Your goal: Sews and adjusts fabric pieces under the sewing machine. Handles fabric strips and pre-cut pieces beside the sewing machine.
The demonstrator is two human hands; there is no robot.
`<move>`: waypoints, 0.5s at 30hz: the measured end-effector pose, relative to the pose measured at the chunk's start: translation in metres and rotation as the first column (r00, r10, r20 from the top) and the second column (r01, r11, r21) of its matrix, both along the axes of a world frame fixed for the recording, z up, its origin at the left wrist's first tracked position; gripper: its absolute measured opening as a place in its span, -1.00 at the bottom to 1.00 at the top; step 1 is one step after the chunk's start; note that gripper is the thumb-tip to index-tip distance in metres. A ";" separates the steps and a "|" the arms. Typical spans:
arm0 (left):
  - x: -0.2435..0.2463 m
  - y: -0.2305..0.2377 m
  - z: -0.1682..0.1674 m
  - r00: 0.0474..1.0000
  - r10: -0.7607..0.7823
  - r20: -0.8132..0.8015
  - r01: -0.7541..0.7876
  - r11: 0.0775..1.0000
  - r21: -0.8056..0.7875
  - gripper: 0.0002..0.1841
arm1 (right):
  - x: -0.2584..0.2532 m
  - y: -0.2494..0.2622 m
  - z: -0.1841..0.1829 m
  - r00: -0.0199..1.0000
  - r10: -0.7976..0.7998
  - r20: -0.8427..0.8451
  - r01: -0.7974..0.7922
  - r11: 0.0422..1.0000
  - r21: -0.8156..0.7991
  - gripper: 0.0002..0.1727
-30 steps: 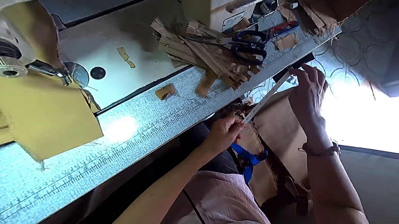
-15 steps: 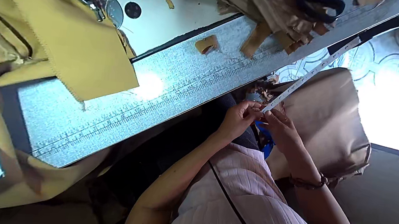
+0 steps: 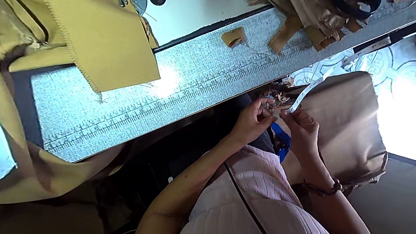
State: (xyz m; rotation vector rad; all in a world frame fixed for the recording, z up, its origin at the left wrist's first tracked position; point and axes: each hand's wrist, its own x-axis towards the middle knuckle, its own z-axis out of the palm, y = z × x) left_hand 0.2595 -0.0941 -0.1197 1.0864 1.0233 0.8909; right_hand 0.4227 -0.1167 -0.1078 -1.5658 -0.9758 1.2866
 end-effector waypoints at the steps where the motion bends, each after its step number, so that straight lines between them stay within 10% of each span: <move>1: -0.001 -0.001 0.006 1.000 -0.012 -0.004 0.012 1.000 -0.010 -0.52 | 0.001 0.001 -0.004 0.999 -0.005 0.041 0.003 0.999 0.052 -0.96; 4: -0.005 -0.003 0.011 1.000 -0.010 0.014 0.011 0.999 -0.037 -0.49 | 0.015 0.007 -0.007 0.963 0.039 0.266 -0.058 0.996 0.062 -0.91; 9: -0.016 -0.006 0.023 1.000 0.006 -0.027 -0.002 0.992 0.125 -0.51 | 0.018 0.013 0.048 0.406 0.515 0.755 -0.351 0.851 -0.392 -0.52; 15: -0.024 -0.006 0.056 0.995 0.101 -0.002 -0.092 0.916 0.392 -0.54 | -0.001 0.003 0.106 0.539 0.128 0.833 -0.461 0.872 0.165 -0.73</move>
